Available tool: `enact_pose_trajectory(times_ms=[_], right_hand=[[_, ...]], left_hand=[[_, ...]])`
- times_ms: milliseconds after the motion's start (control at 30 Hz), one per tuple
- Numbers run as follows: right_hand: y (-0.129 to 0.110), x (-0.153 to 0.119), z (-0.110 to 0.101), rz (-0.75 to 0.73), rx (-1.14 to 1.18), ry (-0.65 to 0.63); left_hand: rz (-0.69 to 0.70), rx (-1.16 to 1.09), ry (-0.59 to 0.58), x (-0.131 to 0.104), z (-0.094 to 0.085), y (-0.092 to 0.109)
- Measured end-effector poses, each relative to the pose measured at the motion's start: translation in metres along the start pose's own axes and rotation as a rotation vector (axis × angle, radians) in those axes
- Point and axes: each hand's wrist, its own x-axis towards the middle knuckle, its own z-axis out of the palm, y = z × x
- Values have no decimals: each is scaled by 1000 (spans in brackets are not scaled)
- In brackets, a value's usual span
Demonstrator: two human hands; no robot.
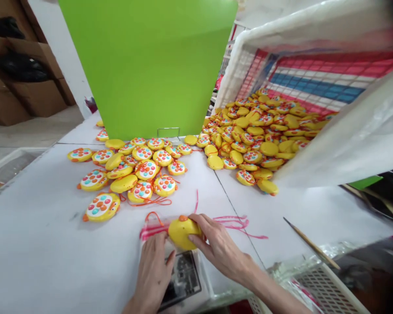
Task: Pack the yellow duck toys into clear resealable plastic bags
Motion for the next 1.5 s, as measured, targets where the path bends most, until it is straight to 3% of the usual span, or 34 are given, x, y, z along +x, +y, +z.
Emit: enact_pose_trajectory(times_ms=[100, 233, 300, 400, 467, 567, 767, 867, 933, 1033, 1133, 1233, 1367, 1500], right_hand=[[1, -12, 2, 27, 90, -22], [5, -21, -2, 116, 329, -105], [7, -20, -6, 197, 575, -200], [6, -14, -8, 264, 1040, -274], [3, -8, -3, 283, 1210, -208], [-2, 0, 11, 282, 1083, -104], [-3, 0, 24, 22, 309, -90], [1, -3, 22, 3, 230, -83], [4, -4, 21, 4, 220, -70], [4, -4, 20, -10, 210, -39], [1, -2, 20, -21, 212, -25], [-3, 1, 18, -38, 195, -11], [-4, 6, 11, -49, 139, -46], [-2, 15, 6, -105, 13, -283]], left_hand=[[-53, -130, 15, -1, 0, -6], [108, -131, -70, 0, -11, -4], [184, -82, -98, 2, -15, 0], [316, 77, -1, 4, -16, 3], [386, 179, 75, 3, -12, 5], [464, 231, 105, 0, -7, 8], [538, 227, 182, -6, -24, 13], [486, 151, 198, -8, -44, 5], [375, 66, 258, -9, -59, -5], [-49, -151, 261, -8, -77, -13], [-443, -477, 47, -1, -83, -7], [-489, -701, -126, 9, -78, 2], [-440, -746, -83, 20, -67, 7], [-470, -823, -92, 29, -63, 10]])
